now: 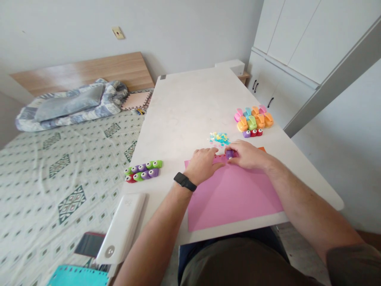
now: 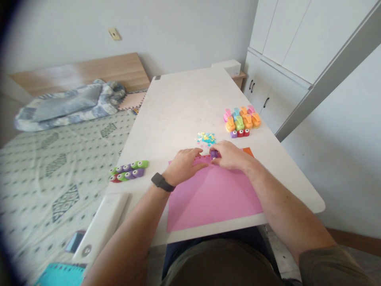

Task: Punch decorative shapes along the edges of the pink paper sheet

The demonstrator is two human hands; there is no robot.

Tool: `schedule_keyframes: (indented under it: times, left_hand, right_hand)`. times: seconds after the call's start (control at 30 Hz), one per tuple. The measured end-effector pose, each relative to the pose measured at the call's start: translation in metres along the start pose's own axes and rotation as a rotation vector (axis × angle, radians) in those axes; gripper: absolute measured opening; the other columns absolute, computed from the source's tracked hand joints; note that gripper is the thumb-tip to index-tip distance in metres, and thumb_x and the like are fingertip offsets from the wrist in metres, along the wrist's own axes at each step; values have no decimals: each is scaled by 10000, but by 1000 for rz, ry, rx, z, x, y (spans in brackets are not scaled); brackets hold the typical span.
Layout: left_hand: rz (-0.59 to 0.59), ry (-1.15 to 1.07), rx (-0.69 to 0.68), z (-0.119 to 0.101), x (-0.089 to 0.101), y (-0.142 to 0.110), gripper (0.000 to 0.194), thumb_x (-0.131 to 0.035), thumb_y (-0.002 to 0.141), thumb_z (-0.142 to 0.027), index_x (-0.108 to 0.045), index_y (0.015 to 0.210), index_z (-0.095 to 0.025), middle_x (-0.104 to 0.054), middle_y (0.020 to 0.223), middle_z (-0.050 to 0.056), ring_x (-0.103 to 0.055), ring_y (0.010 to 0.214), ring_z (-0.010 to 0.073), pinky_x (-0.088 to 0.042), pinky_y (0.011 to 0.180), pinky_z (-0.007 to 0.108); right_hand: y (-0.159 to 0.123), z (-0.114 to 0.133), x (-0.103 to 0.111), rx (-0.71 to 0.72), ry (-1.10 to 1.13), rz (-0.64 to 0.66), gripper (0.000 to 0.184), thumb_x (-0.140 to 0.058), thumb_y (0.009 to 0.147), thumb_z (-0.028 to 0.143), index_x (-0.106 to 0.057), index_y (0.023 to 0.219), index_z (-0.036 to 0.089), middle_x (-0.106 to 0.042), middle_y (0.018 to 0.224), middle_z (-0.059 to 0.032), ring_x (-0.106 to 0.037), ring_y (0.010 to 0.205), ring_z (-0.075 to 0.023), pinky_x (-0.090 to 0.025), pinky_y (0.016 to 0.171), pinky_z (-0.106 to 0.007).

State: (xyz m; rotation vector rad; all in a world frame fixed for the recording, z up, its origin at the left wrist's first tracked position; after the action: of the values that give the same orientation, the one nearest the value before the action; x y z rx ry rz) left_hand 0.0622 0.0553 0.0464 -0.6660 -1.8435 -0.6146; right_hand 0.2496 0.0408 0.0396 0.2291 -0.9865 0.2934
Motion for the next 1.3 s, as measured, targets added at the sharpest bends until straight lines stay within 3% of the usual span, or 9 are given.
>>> schedule_keyframes:
  times: [0.2,0.4,0.57,0.73,0.83,1.03,1.3]
  left_hand:
    - [-32,-13,32,9,1,-14,214,-535,1025,-312,-688,1123,-199,-763,1048,90,-718,1009,240,-526,936,380]
    - [-52,-54,58,15,-8,-21,227,-486,1031,-227,-702,1098,-204,-760,1025,74,-711,960,211,-530,896,346]
    - [-74,-77,57,18,-11,-24,224,-492,1027,-216,-705,1091,-198,-757,1011,68,-705,956,212,-525,900,348]
    - [-83,-89,48,18,-10,-26,221,-486,1031,-220,-701,1078,-200,-757,1010,69,-704,958,210,-525,910,349]
    - [-89,-90,40,18,-10,-26,224,-483,1033,-221,-700,1079,-194,-756,1007,72,-705,955,210,-525,912,353]
    - [-94,-91,37,17,-9,-27,225,-479,1035,-221,-697,1080,-189,-756,1004,71,-704,959,212,-520,924,361]
    - [-63,-49,50,15,-8,-28,226,-478,1036,-230,-694,1083,-184,-753,1006,82,-699,969,226,-514,918,380]
  right_hand:
    - [-1,1,5,-9,7,14,235,-733,802,273,-729,1026,204,-719,1011,-80,-628,951,-249,-456,826,-331]
    - [-2,-2,2,-14,42,-1,220,-699,842,295,-735,1043,215,-743,986,-73,-660,889,-240,-481,789,-323]
    - [-3,-13,3,-123,174,-83,257,-658,890,327,-710,1123,231,-754,1040,-56,-677,867,-224,-508,792,-331]
    - [-3,-22,4,-204,233,-138,311,-640,929,452,-700,1143,235,-756,994,-42,-646,780,-203,-497,709,-322]
    - [-3,-25,3,-221,272,-167,356,-623,945,525,-706,1142,240,-763,1026,-48,-661,817,-216,-506,741,-334]
    - [-2,-29,0,-249,550,-220,435,-566,960,644,-731,1045,251,-766,1034,-53,-692,942,-241,-522,861,-360]
    - [0,-31,-5,-321,909,-209,503,-578,940,678,-742,891,205,-754,863,-73,-662,804,-204,-519,770,-340]
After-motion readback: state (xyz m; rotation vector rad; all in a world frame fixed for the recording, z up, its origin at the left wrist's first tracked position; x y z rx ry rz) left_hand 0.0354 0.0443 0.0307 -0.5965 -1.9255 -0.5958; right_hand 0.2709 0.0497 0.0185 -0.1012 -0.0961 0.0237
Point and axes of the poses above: each hand's wrist, its own y-axis towards the middle knuckle, its own x-axis out of the back of the hand, z = x × y, the point moved 4 cm from there along y, towards the middle knuckle
